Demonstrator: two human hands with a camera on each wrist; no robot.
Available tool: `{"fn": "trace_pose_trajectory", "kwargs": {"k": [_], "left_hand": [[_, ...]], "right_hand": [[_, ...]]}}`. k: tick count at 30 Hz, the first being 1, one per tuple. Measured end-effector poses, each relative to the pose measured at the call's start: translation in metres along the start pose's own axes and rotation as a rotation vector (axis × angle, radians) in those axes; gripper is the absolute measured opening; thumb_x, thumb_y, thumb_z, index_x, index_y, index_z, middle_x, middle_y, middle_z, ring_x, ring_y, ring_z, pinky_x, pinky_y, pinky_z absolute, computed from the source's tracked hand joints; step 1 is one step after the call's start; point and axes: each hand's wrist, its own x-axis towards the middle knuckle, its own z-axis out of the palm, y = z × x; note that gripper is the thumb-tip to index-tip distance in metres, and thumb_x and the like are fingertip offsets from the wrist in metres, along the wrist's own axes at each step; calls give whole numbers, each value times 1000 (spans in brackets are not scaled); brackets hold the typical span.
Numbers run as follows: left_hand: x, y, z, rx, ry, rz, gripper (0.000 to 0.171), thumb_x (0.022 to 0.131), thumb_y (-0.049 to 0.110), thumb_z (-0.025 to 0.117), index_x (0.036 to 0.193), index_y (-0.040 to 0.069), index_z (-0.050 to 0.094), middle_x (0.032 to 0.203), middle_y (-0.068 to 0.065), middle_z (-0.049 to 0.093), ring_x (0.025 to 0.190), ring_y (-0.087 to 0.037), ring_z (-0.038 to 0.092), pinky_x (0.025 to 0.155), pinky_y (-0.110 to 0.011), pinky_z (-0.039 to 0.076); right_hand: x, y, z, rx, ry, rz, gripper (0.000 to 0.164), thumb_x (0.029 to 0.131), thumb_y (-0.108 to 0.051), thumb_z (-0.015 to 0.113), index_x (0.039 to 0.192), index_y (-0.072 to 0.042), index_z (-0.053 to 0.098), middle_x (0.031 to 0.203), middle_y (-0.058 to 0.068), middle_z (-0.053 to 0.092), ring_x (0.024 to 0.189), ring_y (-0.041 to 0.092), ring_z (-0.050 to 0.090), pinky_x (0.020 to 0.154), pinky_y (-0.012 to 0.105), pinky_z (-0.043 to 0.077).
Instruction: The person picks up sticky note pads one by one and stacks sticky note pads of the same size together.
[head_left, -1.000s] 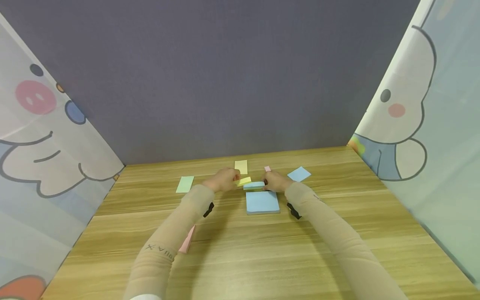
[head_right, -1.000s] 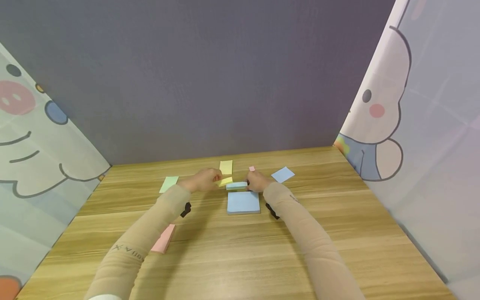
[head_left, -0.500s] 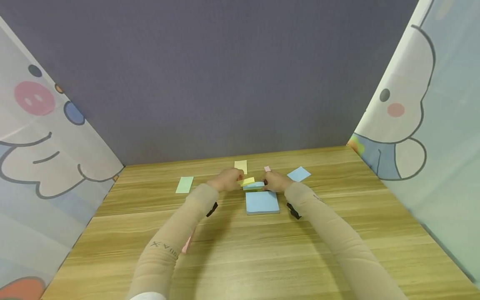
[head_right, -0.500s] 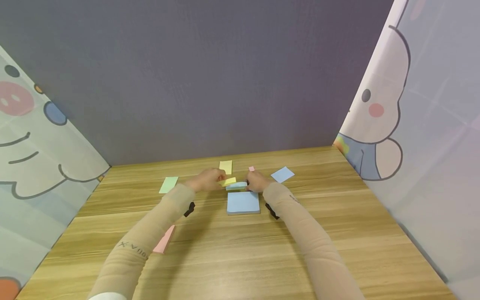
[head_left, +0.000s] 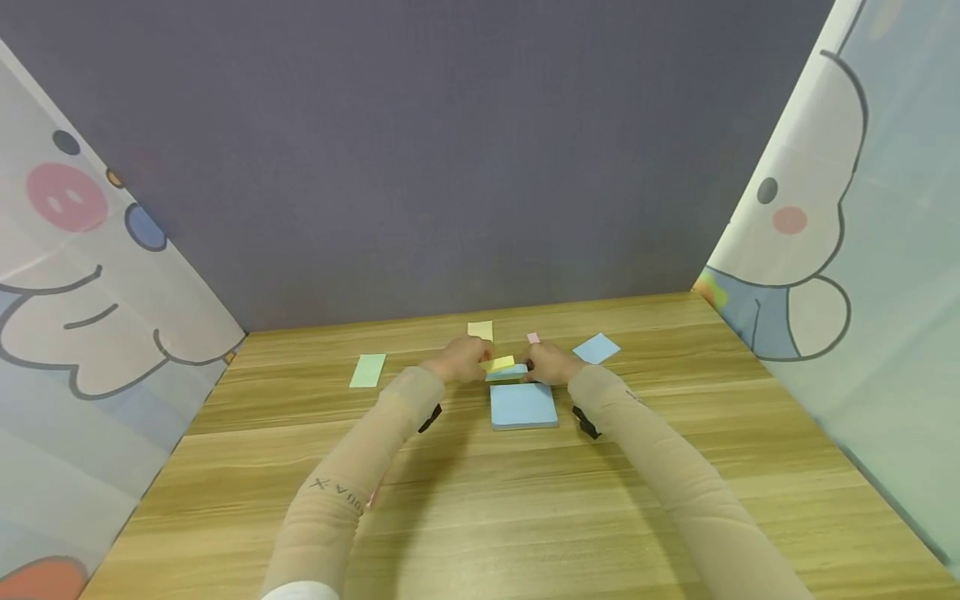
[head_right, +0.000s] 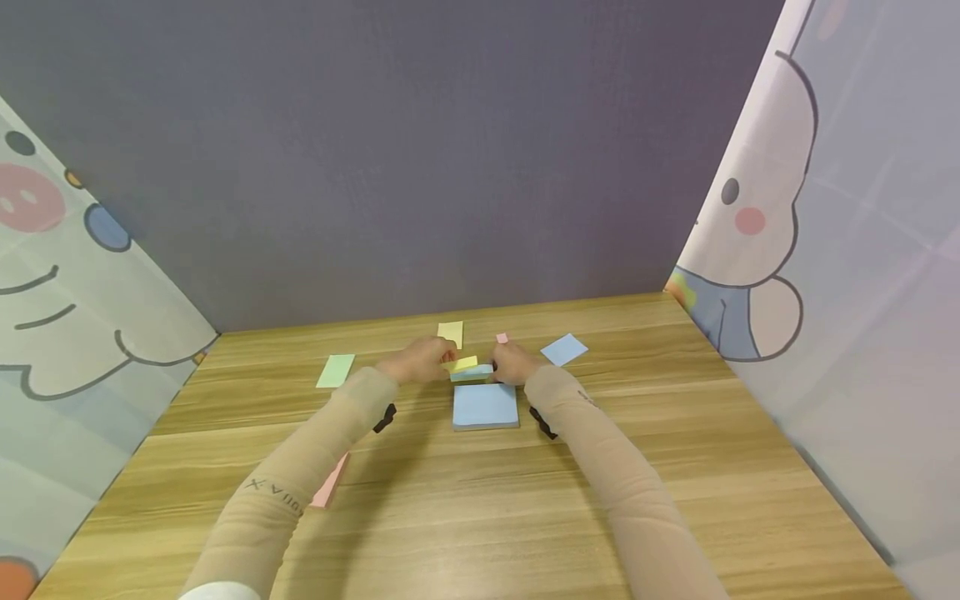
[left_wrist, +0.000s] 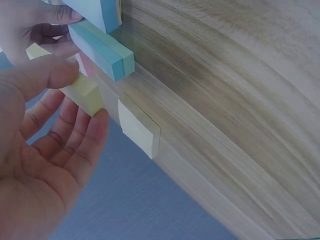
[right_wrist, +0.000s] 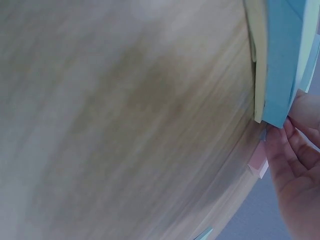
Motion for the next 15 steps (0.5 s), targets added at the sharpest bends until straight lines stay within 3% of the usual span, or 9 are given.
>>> {"fn": "trace_pose_trajectory", "kwargs": {"k": [15], "left_hand": [[8,7,2,35,-36,5,27,79,2,63,106,6,60,101,-6,61,91,-19,56,79,-31,47]], "right_hand": [[1,2,0,-8,17,-27,13,81,-14,67,72,-7,61,63,-2,49,58,10,40,53,20,33]]}}
